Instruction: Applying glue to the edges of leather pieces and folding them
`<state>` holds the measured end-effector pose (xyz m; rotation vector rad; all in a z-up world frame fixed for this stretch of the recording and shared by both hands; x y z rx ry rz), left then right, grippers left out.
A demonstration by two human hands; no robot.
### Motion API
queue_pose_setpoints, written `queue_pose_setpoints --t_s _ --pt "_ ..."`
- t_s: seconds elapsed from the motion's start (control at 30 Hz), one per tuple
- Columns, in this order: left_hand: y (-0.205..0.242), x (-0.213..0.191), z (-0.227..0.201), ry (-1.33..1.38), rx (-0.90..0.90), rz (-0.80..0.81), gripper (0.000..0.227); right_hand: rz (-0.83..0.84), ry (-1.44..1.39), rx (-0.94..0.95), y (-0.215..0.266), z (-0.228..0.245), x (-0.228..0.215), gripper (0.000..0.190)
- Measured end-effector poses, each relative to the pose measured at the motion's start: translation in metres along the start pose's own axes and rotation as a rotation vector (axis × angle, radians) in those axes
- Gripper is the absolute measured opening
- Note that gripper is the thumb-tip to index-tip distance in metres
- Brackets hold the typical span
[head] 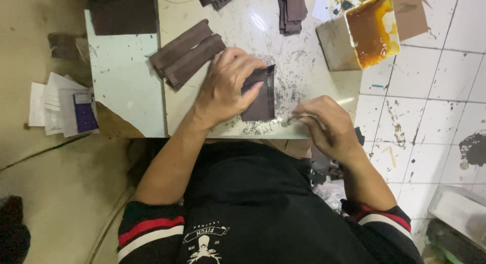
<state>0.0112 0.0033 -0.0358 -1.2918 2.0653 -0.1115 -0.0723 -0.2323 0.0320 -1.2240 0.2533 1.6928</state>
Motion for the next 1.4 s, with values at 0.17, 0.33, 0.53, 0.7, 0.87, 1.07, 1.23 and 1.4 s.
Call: queue_pose_setpoints --t_s 0.17,0.33,0.53,0.7,0.87,1.07,1.23,1.4 --pt "-0.004 -0.009 -0.025 0.345 -0.038 -0.097 0.042 -0.223 -0.318 0.429 0.012 -0.036 0.011 0.021" --pt "0.013 -0.078 -0.044 0.494 -0.223 -0.488 0.021 -0.304 -0.462 0.458 0.007 -0.056 0.042 0.022" --pt "0.078 -0.151 0.071 0.538 -0.319 -1.030 0.015 -0.318 -0.337 0.409 0.002 -0.052 0.045 0.016" --pt "0.084 -0.164 0.095 0.522 -0.459 -1.129 0.014 -0.327 -0.286 0.395 0.002 -0.047 0.044 0.013" --pt "0.081 -0.164 0.112 0.452 -0.512 -1.097 0.015 -0.336 -0.259 0.355 0.001 -0.049 0.043 0.014" --pt "0.079 -0.164 0.117 0.276 -0.435 -1.013 0.017 -0.338 -0.273 0.343 0.004 -0.053 0.048 0.013" --pt "0.082 -0.161 0.129 0.098 -0.387 -1.009 0.023 -0.340 -0.254 0.344 0.005 -0.057 0.050 0.015" --pt "0.076 -0.161 0.118 -0.178 -0.336 -1.025 0.031 -0.349 -0.260 0.358 0.007 -0.058 0.052 0.016"
Point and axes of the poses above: each hand's wrist, its own y-axis away from the middle knuckle, its own x-axis out of the palm, z = x × y, the point moved 2 cm from there along -y, towards the middle knuckle, and after that the axes turned 13 degrees about y, right-handed, at the moved point
